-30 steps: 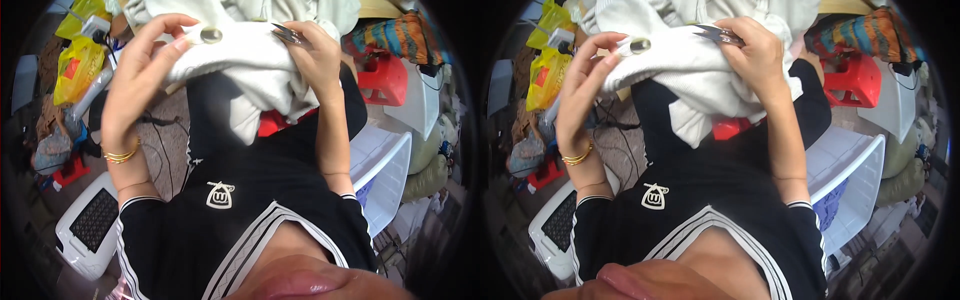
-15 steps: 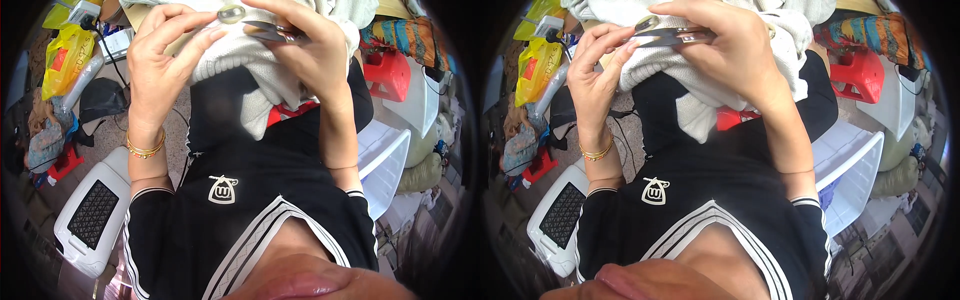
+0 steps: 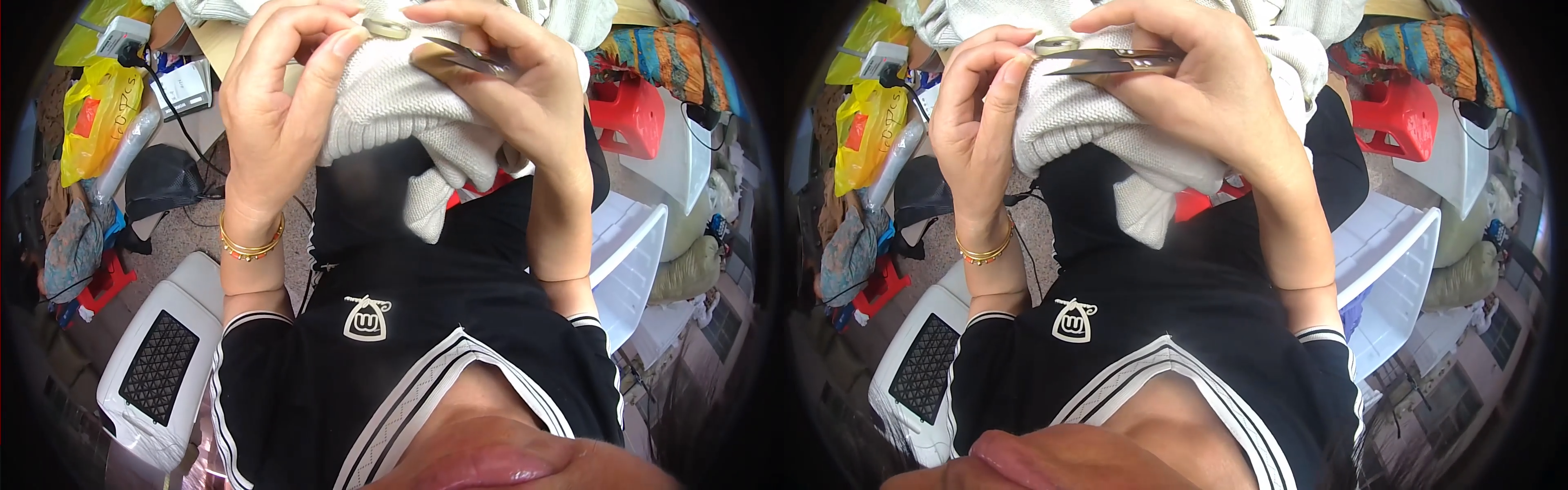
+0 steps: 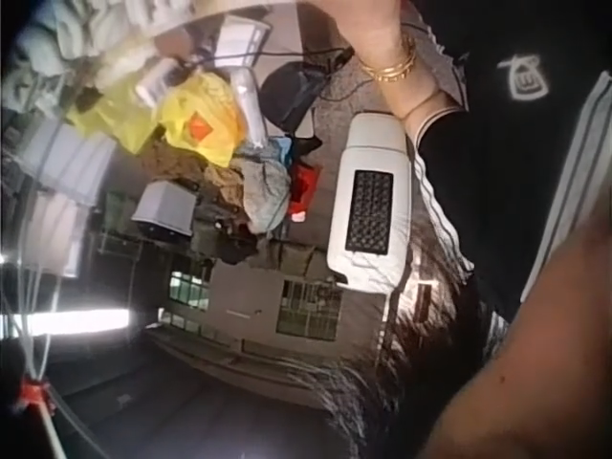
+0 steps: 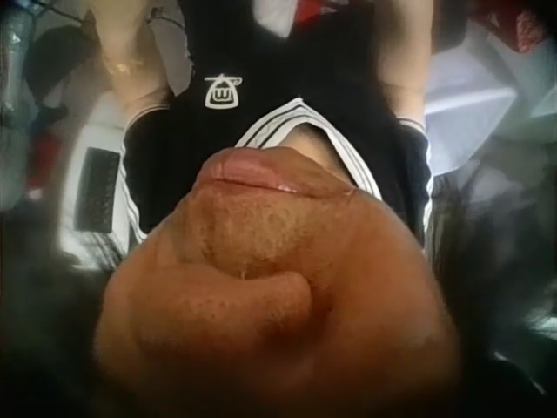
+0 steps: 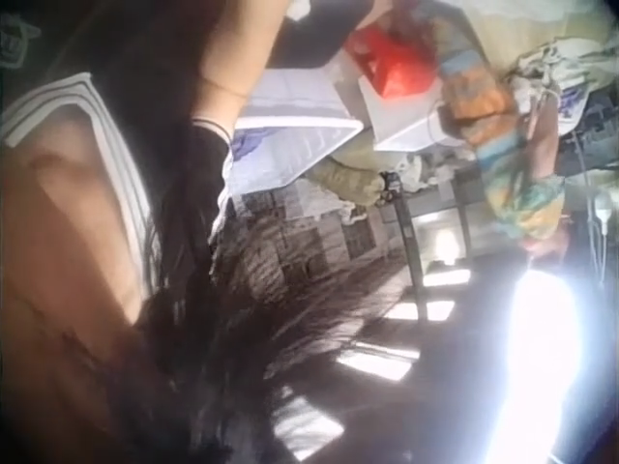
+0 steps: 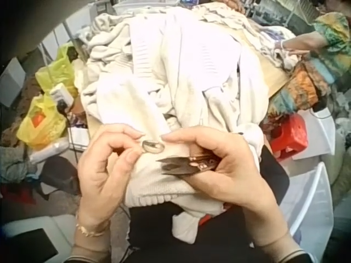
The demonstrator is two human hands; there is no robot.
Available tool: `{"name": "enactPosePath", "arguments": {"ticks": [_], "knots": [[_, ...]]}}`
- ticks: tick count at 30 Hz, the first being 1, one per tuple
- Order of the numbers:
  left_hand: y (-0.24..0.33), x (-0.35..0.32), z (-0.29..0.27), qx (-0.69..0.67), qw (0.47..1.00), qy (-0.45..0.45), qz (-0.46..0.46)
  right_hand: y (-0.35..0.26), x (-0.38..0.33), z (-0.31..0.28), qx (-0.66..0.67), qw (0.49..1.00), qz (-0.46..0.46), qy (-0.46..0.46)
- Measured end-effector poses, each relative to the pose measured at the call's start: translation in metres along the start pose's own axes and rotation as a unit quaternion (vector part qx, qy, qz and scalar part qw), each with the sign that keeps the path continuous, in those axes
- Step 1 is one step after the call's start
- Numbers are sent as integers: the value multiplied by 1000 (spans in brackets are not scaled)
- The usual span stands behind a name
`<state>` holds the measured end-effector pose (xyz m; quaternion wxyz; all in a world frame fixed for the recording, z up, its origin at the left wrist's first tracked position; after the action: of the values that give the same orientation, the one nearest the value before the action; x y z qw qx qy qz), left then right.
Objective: Trimming excess threads and cleaning up eyelets on a knit sweater using small scissors.
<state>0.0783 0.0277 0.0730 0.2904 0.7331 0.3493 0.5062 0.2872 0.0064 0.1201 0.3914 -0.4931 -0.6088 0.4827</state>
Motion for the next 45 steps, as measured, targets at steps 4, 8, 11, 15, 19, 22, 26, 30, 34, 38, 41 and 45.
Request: {"name": "enactPosePath", "arguments": {"ticks": [4,8,11,15,19,22,26,30,34,38,41,45], "knots": [[-9,1,1,-60,998,-17,-22,-21,-7,1,9,998,45,41],[-12,2,1,-65,998,-5,-14,-17,-7,6,17,996,-21,82],[-16,3,3,-65,998,-2,-3,-12,0,-12,-199,951,-233,-31],[-14,3,7,-93,995,11,-15,-23,-10,-4,-261,954,-146,-21],[-11,6,12,-73,997,21,-10,-22,-12,4,-272,947,-168,29],[-8,5,14,-39,999,32,-9,-40,-16,10,-340,930,-120,74],[-5,6,15,2,999,48,0,-60,-13,9,-339,937,-40,81],[-1,6,13,76,996,46,12,-58,-13,9,-339,934,-74,88],[2,9,12,114,991,48,53,-58,-11,10,-354,927,-89,84],[9,14,12,156,982,36,99,-64,-11,5,-360,925,-91,76],[6,19,15,166,976,38,134,-62,-11,3,-353,930,-75,70],[0,15,11,161,974,55,149,-38,-13,5,-361,913,-169,89]]}}
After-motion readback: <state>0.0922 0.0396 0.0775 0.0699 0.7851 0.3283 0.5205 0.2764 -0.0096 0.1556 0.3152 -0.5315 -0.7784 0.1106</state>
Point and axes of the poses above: each hand's wrist, its own x-axis towards the middle knuckle, its own z-axis out of the palm, y = z × x, the point moved 1 cm from there along x, towards the middle knuckle, and after that the axes turned 4 degrees about x, right-handed, at the moved point
